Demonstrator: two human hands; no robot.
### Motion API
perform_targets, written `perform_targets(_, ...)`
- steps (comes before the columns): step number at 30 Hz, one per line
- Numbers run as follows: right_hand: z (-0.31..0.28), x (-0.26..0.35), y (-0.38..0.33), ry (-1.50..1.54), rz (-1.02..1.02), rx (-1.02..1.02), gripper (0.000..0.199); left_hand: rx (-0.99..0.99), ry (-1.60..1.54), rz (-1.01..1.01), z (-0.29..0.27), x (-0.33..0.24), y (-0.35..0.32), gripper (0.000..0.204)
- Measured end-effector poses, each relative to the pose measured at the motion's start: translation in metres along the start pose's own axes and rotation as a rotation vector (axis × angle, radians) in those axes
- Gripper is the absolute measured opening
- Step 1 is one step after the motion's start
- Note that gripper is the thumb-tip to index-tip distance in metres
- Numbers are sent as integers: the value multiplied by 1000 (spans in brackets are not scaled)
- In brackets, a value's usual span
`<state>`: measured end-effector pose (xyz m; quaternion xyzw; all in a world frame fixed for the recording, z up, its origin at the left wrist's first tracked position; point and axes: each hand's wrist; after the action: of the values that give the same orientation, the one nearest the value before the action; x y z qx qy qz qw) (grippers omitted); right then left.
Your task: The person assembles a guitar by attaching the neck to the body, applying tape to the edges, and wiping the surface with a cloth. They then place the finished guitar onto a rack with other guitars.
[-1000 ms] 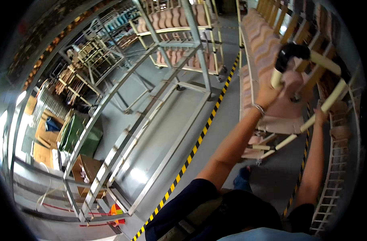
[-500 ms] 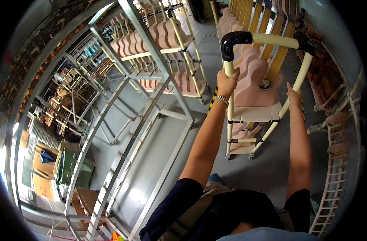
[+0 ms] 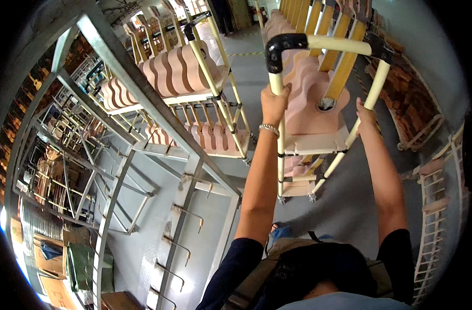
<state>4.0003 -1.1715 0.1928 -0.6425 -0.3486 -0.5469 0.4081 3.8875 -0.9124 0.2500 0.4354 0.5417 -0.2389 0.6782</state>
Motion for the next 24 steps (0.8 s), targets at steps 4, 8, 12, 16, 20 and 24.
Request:
perform_targets(4,74,17,22,-122,-8,44,43,-51,-38,-55,-13,17,83,23)
perform_targets(8,121,28,78,-188,-92,-82,51,-85,-11,-61,12,32,133,16)
perform_targets(12,142,47,158,-303,-68,-137,59,-52,-13,-53,69,54,166,18)
perform_targets(16,146,49,275,-259,-1,24,57,-105,96,100,148,93,197,19)
perform_targets(20,159,55,384,-61,67,271,43,32,171,80,212,117,224,17)
perform_targets(24,180,38,532,25,98,459,36,34,187,233,269,114,255,16)
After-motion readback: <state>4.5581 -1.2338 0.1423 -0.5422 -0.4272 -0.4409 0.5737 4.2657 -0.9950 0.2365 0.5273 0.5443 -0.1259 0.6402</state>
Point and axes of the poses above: each hand's wrist, its own y-axis towards the middle knuckle, its own z-axis out of the palm, x = y × z, and after that the axes turned 4 degrees about -z, right-handed
